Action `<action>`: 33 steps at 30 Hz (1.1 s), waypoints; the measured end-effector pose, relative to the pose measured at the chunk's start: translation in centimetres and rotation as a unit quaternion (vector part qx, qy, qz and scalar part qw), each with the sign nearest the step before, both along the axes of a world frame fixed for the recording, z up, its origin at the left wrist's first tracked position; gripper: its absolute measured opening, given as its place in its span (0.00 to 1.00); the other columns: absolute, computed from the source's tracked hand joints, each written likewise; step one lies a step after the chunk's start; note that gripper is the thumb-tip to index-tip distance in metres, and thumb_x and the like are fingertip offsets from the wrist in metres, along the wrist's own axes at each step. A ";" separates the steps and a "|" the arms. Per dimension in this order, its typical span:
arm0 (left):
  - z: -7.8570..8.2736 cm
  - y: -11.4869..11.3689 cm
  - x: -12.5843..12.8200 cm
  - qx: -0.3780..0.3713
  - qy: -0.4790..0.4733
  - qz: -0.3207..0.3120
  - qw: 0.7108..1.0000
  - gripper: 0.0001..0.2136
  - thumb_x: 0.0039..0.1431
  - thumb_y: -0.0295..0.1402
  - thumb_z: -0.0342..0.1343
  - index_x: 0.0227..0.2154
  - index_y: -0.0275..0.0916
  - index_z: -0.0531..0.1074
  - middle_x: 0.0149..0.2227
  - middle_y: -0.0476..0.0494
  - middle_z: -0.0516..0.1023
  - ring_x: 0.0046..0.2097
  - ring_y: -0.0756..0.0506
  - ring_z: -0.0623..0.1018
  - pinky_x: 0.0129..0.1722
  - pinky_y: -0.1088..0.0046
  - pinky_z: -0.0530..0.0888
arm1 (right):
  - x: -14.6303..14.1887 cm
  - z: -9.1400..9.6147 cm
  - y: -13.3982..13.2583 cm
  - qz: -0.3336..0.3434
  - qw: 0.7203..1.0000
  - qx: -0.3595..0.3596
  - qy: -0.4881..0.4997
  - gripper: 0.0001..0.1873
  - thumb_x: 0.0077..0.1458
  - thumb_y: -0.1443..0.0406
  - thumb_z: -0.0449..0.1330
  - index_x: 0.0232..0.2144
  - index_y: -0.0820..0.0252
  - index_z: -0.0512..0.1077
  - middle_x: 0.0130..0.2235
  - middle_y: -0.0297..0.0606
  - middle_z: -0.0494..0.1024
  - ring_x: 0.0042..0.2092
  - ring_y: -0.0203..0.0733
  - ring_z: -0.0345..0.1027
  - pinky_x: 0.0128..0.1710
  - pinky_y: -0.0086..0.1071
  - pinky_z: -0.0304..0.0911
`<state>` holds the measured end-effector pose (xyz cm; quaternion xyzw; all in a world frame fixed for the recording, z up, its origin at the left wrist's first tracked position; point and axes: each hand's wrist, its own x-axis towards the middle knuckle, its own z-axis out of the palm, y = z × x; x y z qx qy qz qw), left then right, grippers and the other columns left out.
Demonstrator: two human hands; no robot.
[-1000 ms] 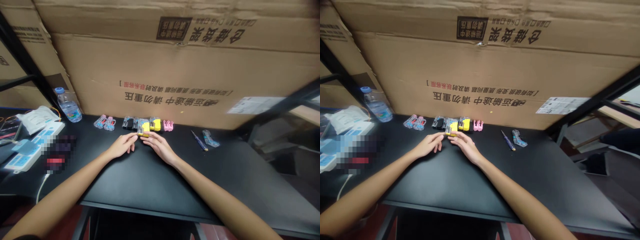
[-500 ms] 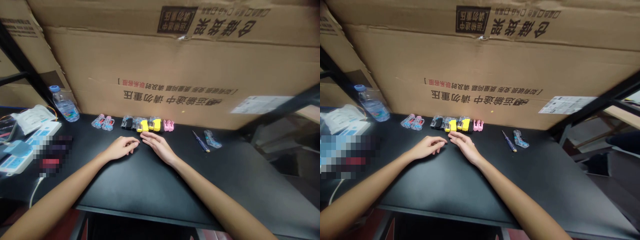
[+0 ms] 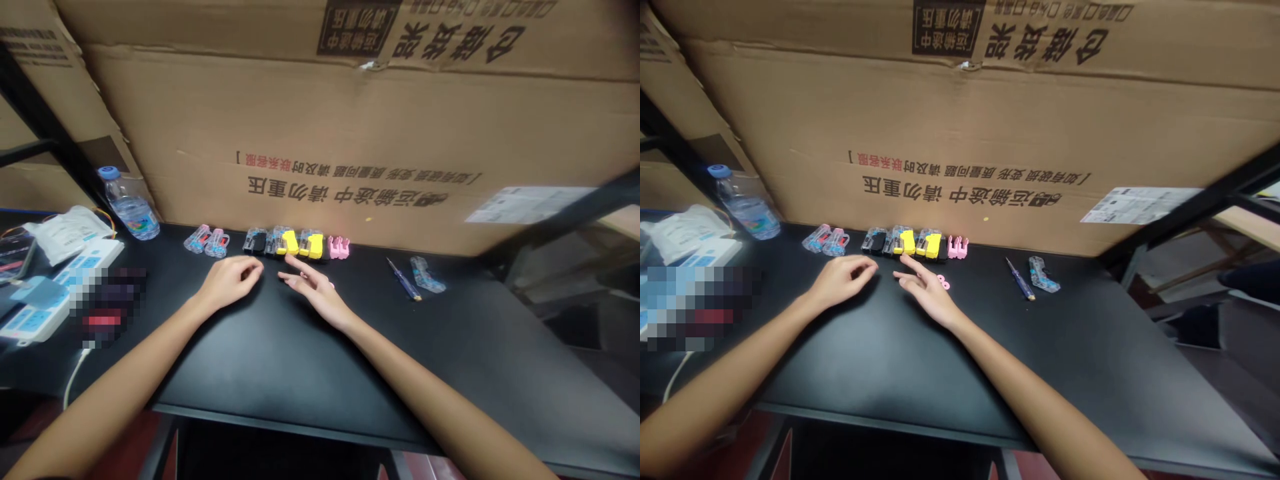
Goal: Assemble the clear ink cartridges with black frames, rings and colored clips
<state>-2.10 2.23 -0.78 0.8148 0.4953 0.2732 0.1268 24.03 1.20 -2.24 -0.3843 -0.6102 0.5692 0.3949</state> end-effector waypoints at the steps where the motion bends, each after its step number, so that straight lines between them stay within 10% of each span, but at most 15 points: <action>1: 0.2 0.4 -0.7 0.034 0.015 0.029 0.999 0.14 0.74 0.38 0.50 0.42 0.42 0.82 0.43 0.42 0.86 0.43 0.41 0.82 0.48 0.64 0.75 | 0.0 -0.2 0.0 0.001 1.000 0.006 0.002 0.26 0.65 0.57 0.67 0.64 0.42 0.75 0.76 0.41 0.62 0.64 0.53 0.76 0.69 0.56 0.66; 9: -0.8 2.4 -4.8 0.082 0.141 0.205 0.965 0.24 0.73 0.42 0.50 0.65 0.37 0.71 0.67 0.31 0.73 0.72 0.26 0.63 0.70 0.43 0.63 | -0.2 -0.3 -0.9 -0.013 0.995 0.094 -0.026 0.13 0.67 0.53 0.63 0.42 0.53 0.81 0.60 0.45 0.80 0.43 0.46 0.85 0.54 0.52 0.79; 14: -1.3 2.3 -4.6 0.048 0.177 0.186 0.965 0.25 0.73 0.45 0.50 0.66 0.41 0.71 0.72 0.34 0.68 0.71 0.27 0.66 0.69 0.42 0.63 | 3.4 2.4 -0.2 -0.179 0.939 0.261 -0.136 0.12 0.69 0.55 0.61 0.43 0.51 0.82 0.42 0.41 0.86 0.42 0.51 0.82 0.52 0.53 0.76; 19: -1.0 1.8 -3.8 0.042 0.185 0.150 0.970 0.24 0.73 0.46 0.50 0.66 0.44 0.71 0.72 0.39 0.68 0.70 0.28 0.69 0.66 0.44 0.67 | 9.2 2.3 2.8 -0.285 0.885 0.277 -0.242 0.14 0.66 0.58 0.59 0.48 0.56 0.81 0.49 0.46 0.86 0.51 0.55 0.81 0.58 0.54 0.72; 26: 0.3 1.1 -3.0 0.083 0.176 0.151 0.969 0.17 0.73 0.44 0.51 0.52 0.44 0.81 0.60 0.38 0.81 0.61 0.31 0.77 0.58 0.50 0.70 | 11.9 -1.2 5.1 -0.217 0.818 0.266 -0.462 0.27 0.64 0.61 0.58 0.62 0.57 0.75 0.67 0.53 0.74 0.66 0.66 0.69 0.64 0.64 0.64; 33: 1.7 0.3 -2.1 0.018 0.150 0.152 0.977 0.18 0.72 0.46 0.52 0.32 0.44 0.81 0.38 0.44 0.83 0.38 0.40 0.81 0.30 0.68 0.63 | 11.9 0.2 4.6 -0.253 0.804 0.242 -0.481 0.15 0.68 0.56 0.56 0.44 0.55 0.79 0.46 0.46 0.87 0.44 0.56 0.81 0.47 0.46 0.72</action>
